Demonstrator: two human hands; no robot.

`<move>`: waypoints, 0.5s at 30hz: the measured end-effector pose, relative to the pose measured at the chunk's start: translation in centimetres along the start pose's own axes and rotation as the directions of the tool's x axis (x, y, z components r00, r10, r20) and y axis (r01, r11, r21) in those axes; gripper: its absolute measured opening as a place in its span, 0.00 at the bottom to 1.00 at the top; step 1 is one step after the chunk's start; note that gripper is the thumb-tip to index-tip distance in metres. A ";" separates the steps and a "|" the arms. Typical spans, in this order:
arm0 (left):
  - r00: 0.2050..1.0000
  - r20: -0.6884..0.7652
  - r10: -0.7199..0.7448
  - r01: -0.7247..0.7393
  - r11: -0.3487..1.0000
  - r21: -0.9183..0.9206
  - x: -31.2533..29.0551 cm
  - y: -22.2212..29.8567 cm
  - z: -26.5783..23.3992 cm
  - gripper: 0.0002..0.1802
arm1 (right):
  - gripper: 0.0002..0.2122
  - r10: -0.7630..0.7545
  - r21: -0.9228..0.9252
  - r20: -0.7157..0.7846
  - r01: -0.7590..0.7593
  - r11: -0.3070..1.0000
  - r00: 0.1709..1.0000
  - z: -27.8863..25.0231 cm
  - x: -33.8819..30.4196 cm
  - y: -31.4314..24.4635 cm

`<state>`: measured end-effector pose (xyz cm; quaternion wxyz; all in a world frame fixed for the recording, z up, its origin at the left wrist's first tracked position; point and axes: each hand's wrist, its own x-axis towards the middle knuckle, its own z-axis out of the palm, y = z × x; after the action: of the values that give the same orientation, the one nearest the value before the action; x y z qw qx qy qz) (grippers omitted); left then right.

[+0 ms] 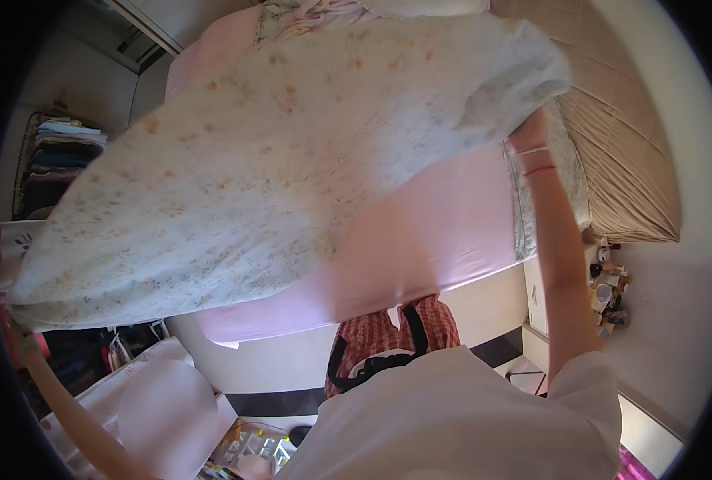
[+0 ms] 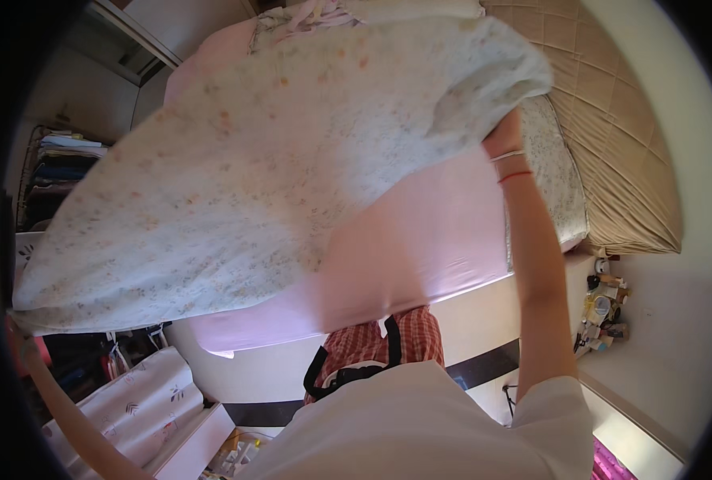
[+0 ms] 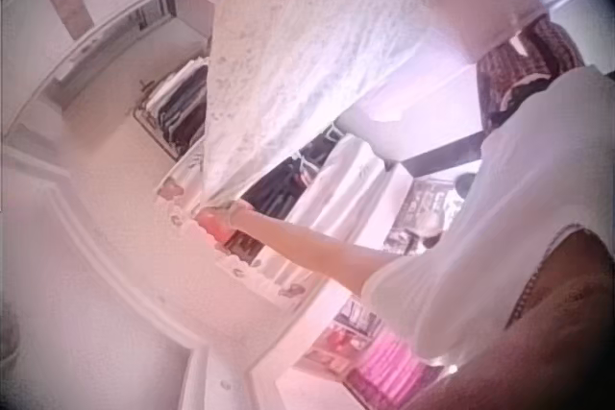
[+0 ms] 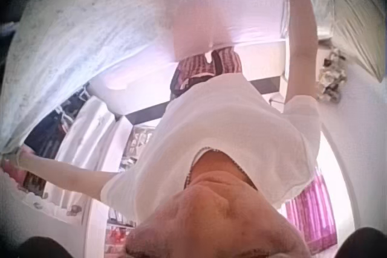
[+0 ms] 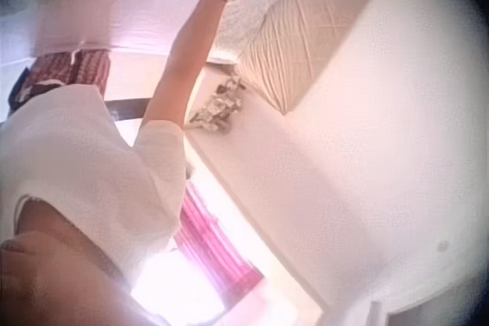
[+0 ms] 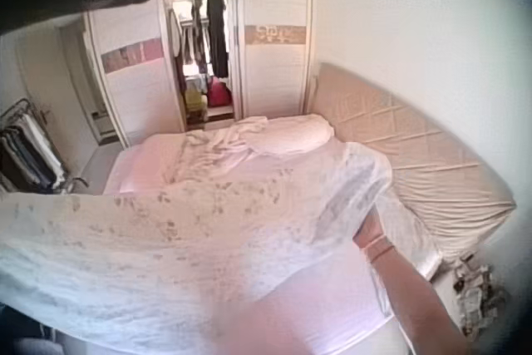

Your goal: The person folds a floral patterned sheet and a pink ruffled pillowcase on a bed. They smooth the fabric, fold the items into neat rectangles, and place them on the bed. The person also handles a small white cloth, folding it and placing it aside.

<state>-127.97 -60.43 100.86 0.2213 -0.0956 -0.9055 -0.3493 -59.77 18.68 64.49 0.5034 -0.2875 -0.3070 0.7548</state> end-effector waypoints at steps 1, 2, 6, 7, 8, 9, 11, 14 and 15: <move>1.000 0.009 -0.011 0.011 0.999 -0.031 -0.2 -0.4 1.4 0.23 | 0.21 0.033 -0.128 -0.034 -0.037 0.991 0.999 -1.3 -0.2 2.7; 0.999 0.025 -0.020 0.022 0.998 -0.052 -0.5 -0.7 2.6 0.23 | 0.21 0.103 -0.246 -0.091 -0.123 0.961 0.990 -2.0 -0.6 4.3; 0.995 0.034 -0.094 0.098 0.983 -0.157 -0.6 -2.2 1.8 0.25 | 0.20 0.376 -0.167 -0.127 -0.393 0.904 0.918 -0.4 -2.0 0.4; 0.993 0.054 -0.106 0.115 0.966 -0.231 0.1 -2.7 1.2 0.26 | 0.19 0.384 -0.142 -0.023 -0.383 0.913 0.923 -0.1 -1.7 -1.9; 0.989 0.082 -0.121 0.143 0.927 -0.347 1.1 -3.0 1.6 0.27 | 0.21 0.340 -0.261 0.358 -0.257 0.930 0.869 -1.6 0.4 -5.2; 0.984 0.119 -0.131 0.173 0.857 -0.486 2.0 -3.5 2.2 0.28 | 0.23 0.252 -0.270 0.684 -0.083 0.959 0.685 -3.2 2.4 -8.4; 0.966 0.221 -0.133 0.251 0.687 -0.682 3.3 -4.9 2.7 0.30 | 0.27 0.194 0.033 0.700 -0.302 0.953 0.687 -1.1 0.7 -9.2; 0.921 0.346 -0.181 0.362 0.729 -0.581 -0.8 -10.1 8.7 0.32 | 0.33 0.129 -0.475 0.487 0.138 0.869 0.864 1.3 -6.9 -0.8; 0.888 0.393 -0.238 0.412 0.792 -0.451 -4.1 -11.8 13.1 0.33 | 0.33 0.095 -0.758 0.382 0.253 0.601 0.919 0.0 -7.4 1.9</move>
<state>-132.60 -60.34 83.40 -0.0249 -0.0475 -0.8020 -0.5949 -58.41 11.16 64.02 0.2856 -0.3131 -0.7149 0.5562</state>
